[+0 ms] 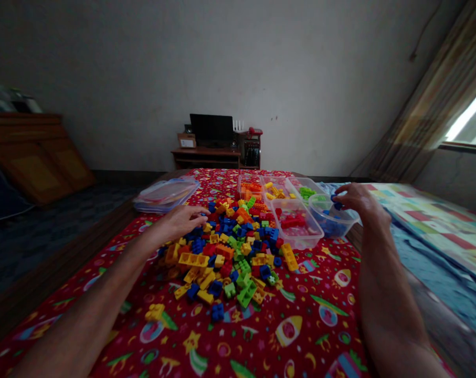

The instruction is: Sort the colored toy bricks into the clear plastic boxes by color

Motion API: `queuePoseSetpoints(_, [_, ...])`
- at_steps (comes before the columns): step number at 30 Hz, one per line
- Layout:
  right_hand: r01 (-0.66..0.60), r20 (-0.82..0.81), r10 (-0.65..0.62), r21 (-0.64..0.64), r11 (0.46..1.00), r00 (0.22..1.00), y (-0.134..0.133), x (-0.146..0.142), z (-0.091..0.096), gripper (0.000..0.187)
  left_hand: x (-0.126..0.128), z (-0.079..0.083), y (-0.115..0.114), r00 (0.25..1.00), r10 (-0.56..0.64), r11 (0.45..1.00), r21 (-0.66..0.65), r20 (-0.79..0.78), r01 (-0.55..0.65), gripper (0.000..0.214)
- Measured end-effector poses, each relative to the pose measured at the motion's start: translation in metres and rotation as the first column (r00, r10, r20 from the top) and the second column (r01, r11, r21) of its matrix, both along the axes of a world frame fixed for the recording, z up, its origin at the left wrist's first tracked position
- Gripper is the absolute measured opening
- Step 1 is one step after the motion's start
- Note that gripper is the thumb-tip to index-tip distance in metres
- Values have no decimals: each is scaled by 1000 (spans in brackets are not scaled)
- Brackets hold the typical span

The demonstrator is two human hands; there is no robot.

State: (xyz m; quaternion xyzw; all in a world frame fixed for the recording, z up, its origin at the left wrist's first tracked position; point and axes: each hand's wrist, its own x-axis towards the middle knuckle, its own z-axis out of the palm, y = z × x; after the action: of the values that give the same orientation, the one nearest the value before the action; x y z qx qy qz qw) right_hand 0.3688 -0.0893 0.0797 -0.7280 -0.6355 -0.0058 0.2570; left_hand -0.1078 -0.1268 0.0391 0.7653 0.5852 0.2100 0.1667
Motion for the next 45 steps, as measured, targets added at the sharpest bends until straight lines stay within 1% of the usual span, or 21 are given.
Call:
queuePoseSetpoints(1, [20, -20, -21, -60, 998, 1000, 0, -1, 3, 30, -2, 0, 0, 1000, 12, 1000, 0, -4, -12, 50])
queuePoseSetpoints(2, [33, -23, -35, -88, 996, 999, -1, -4, 7, 30, -3, 1, 1, 1000, 26, 1000, 3, -7, -26, 49])
queuePoseSetpoints(3, [35, -3, -35, -61, 998, 999, -2, -9, 11, 30, -5, 1, 2, 999, 35, 999, 7, -7, -35, 48])
queuePoseSetpoints(4, [20, 34, -20, 10, 1000, 999, -3, -16, 15, 29, -6, 1, 2, 999, 37, 999, 10, -5, -37, 47])
queuePoseSetpoints(6, [-61, 109, 44, 161, 985, 993, -8, -35, 22, 28, -7, 0, 3, 1000, 30, 1000, 7, -4, -30, 47])
queuePoseSetpoints(7, [-105, 140, 77, 206, 973, 987, -12, -47, 25, 28, -7, 0, 4, 1000, 25, 1000, -1, -9, -25, 47])
queuePoseSetpoints(10, [-239, 202, 194, 233, 943, 960, -22, -88, 26, 27, -9, -2, 2, 998, 11, 999, -41, -67, -14, 49])
queuePoseSetpoints(12, [-340, 247, 291, 188, 921, 924, -28, -117, 23, 26, -10, -4, 0, 992, -11, 998, -60, -129, 3, 47])
queuePoseSetpoints(14, [-438, 308, 390, 107, 892, 868, -35, -143, 19, 26, -11, -6, -2, 979, -23, 998, -63, -203, 11, 42])
queuePoseSetpoints(16, [-506, 365, 468, 10, 862, 805, -41, -163, 13, 27, -11, -8, -1, 967, -30, 998, -52, -252, 17, 37])
queuePoseSetpoints(18, [-538, 404, 518, -74, 840, 754, -46, -178, 7, 28, -12, -10, 1, 969, -33, 999, -37, -245, 25, 34])
queuePoseSetpoints(20, [-550, 424, 548, -131, 825, 721, -49, -188, 1, 29, -13, -11, 4, 982, -26, 999, -37, -188, 19, 34])
queuePoseSetpoints(23, [-580, 426, 589, -169, 797, 686, -51, -197, -9, 28, -16, -11, 7, 997, 11, 999, -42, -73, -14, 34])
queuePoseSetpoints(28, [-673, 354, 685, -180, 717, 636, -51, -204, -24, 24, -16, -12, 12, 995, 70, 997, 7, 65, -71, 37])
queuePoseSetpoints(31, [-713, 353, 719, -174, 680, 599, -46, -205, -33, 23, -14, -15, 14, 986, 54, 998, 10, 155, -57, 42])
queuePoseSetpoints(33, [-740, 359, 743, -178, 649, 565, -44, -204, -38, 28, -11, -15, 13, 977, 32, 999, -17, 211, -29, 44])
queuePoseSetpoints(36, [-757, 355, 758, -176, 630, 548, -43, -201, -46, 34, -6, -13, 9, 967, 22, 998, -67, 255, -5, 43])
queuePoseSetpoints(38, [-778, 351, 766, -141, 612, 539, -42, -198, -53, 32, -3, -11, 6, 964, 24, 997, -83, 266, -2, 41])
queuePoseSetpoints(42, [-854, 306, 807, 41, 519, 505, -36, -191, -63, 28, 4, -8, 3, 934, 15, 995, -97, 357, 22, 40])
queuePoseSetpoints(43, [-859, 286, 814, 78, 506, 506, -34, -191, -64, 27, 7, -8, 2, 920, 5, 994, -99, 391, 37, 41])
queuePoseSetpoints(45, [-854, 246, 818, 107, 510, 519, -32, -192, -63, 29, 15, -7, 1, 894, -16, 993, -96, 448, 66, 43])
